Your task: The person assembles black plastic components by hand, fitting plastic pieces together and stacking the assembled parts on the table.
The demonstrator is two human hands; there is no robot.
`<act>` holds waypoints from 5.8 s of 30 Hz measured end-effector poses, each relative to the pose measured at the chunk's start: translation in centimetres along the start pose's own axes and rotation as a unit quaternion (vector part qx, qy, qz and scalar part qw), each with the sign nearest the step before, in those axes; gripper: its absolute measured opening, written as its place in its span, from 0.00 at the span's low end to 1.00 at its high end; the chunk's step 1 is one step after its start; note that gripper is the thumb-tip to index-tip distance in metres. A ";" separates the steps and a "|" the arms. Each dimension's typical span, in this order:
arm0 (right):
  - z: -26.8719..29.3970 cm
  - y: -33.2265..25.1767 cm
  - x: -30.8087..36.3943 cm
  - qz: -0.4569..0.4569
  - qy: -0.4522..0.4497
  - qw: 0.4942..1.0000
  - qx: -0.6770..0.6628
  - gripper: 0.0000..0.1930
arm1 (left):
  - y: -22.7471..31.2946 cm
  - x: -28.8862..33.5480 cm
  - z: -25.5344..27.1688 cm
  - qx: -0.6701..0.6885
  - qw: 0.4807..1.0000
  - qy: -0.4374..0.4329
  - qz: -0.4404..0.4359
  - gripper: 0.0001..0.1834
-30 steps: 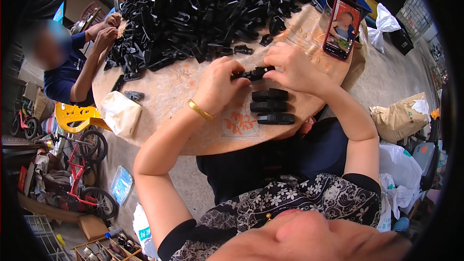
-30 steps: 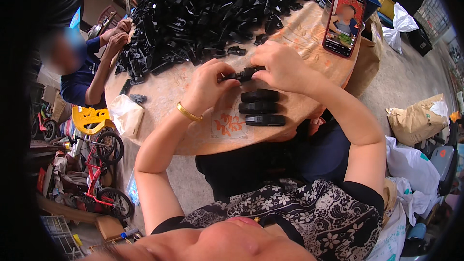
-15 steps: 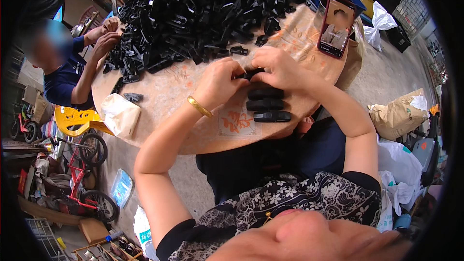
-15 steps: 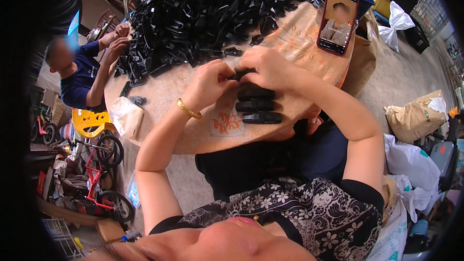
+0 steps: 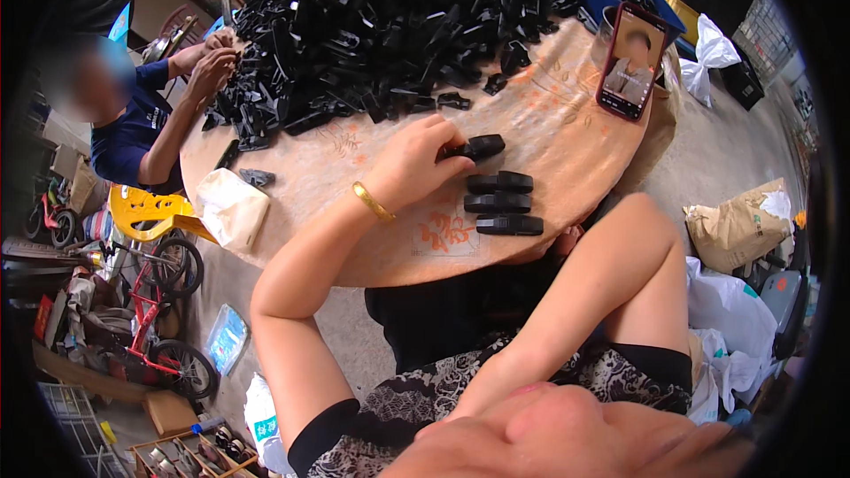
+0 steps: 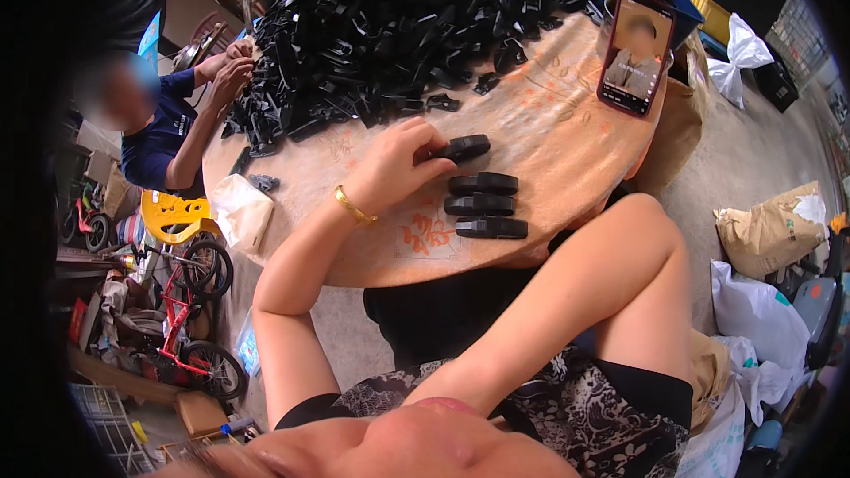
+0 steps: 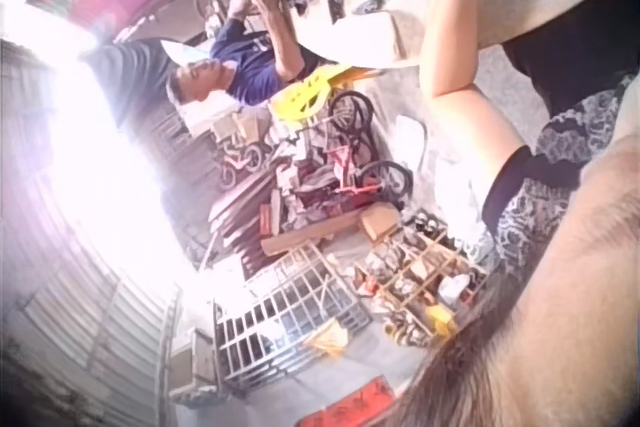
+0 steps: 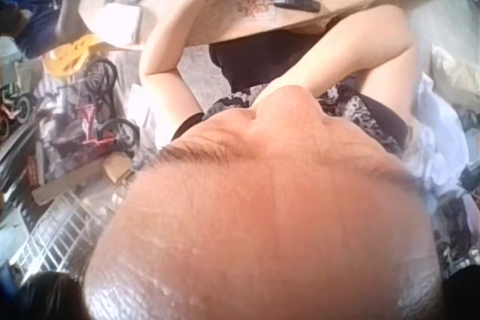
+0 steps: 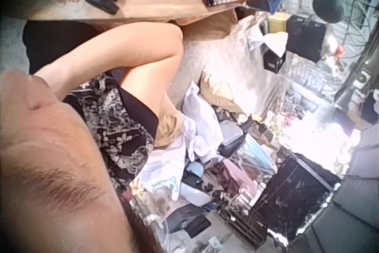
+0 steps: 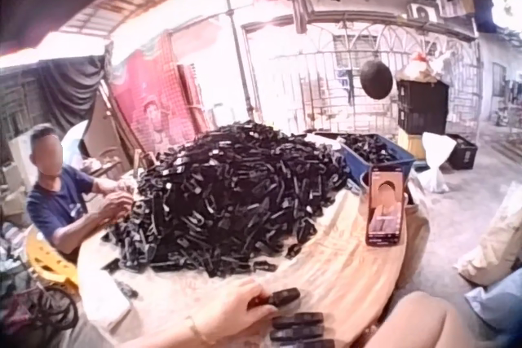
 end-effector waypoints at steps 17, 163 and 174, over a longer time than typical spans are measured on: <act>8.3 5.9 10.3 -0.175 -0.281 0.934 0.132 0.14 | -0.1 0.0 -1.2 0.011 0.999 0.005 -0.044 0.12; 3.5 12.9 16.9 -0.444 -0.236 0.864 0.019 0.10 | -0.1 1.2 -0.1 -0.107 0.990 0.076 0.056 0.12; 3.6 12.8 16.9 -0.548 -0.059 0.820 -0.155 0.11 | -0.6 1.2 -0.1 -0.060 0.992 0.077 0.084 0.12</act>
Point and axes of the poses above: each hand's wrist, its own x-axis away from the middle knuckle, its own z-axis out of the back of the hand, y = z × x, the point moved 2 cm from there along -x, towards the middle knuckle, and after that the axes turned 4 degrees about z, right-handed, at the moved point
